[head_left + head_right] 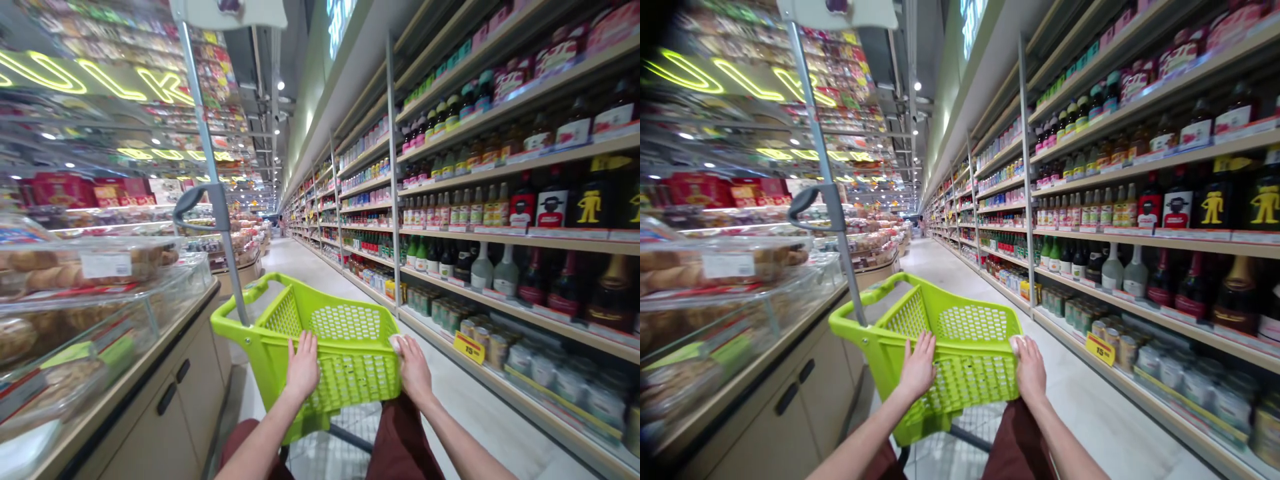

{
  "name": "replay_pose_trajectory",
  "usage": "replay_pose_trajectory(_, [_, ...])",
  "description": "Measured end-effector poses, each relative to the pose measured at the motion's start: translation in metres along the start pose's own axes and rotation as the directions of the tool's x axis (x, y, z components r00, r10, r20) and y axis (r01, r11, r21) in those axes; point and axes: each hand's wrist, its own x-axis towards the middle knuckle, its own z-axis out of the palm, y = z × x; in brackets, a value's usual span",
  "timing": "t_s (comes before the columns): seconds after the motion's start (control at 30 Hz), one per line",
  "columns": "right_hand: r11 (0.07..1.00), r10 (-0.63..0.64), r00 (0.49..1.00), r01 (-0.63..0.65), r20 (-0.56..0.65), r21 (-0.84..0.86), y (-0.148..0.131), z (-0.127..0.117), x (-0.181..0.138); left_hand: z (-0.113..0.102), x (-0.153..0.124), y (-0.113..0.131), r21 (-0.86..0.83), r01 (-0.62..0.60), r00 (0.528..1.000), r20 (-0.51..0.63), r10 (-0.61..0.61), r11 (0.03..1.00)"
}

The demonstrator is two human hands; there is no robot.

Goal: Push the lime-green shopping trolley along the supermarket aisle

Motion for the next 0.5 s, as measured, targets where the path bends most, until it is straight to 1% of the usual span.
replay_pose_trajectory(0.03, [1.000, 0.018, 1.000, -0.018, -0.005, -0.004, 0.001, 0.001, 0.000, 0.000, 0.000, 0.002, -0.005, 0.010, 1.000, 0.001, -0.010, 1.000])
replay_pose_trajectory(0.1, [1.000, 0.020, 1.000, -0.020, 0.000, 0.006, -0.011, 0.006, 0.002, -0.001, -0.001, 0.005, -0.006, 0.018, 1.000, -0.006, -0.018, 1.000])
replay_pose_trajectory(0.2, [0.997, -0.039, 0.998, 0.036, 0.046, 0.070, -0.054, 0.020, 0.007, -0.005, -0.001, 0.010, -0.010, 0.020, 1.000, -0.011, -0.020, 1.000])
replay_pose_trajectory(0.3, [0.975, -0.131, 0.986, 0.110, 0.101, 0.194, -0.103, 0.037, 0.010, -0.009, 0.002, 0.019, -0.052, 0.000, 1.000, -0.007, 0.000, 0.999])
replay_pose_trajectory(0.4, [0.956, -0.162, 0.976, 0.118, 0.148, 0.270, -0.136, 0.049, 0.007, -0.013, 0.007, 0.033, -0.168, -0.091, 0.995, -0.060, 0.082, 0.982])
replay_pose_trajectory(0.5, [0.945, -0.190, 0.955, 0.115, 0.228, 0.306, -0.143, 0.049, 0.002, -0.016, 0.014, 0.046, -0.316, -0.193, 0.981, -0.083, 0.175, 0.929])
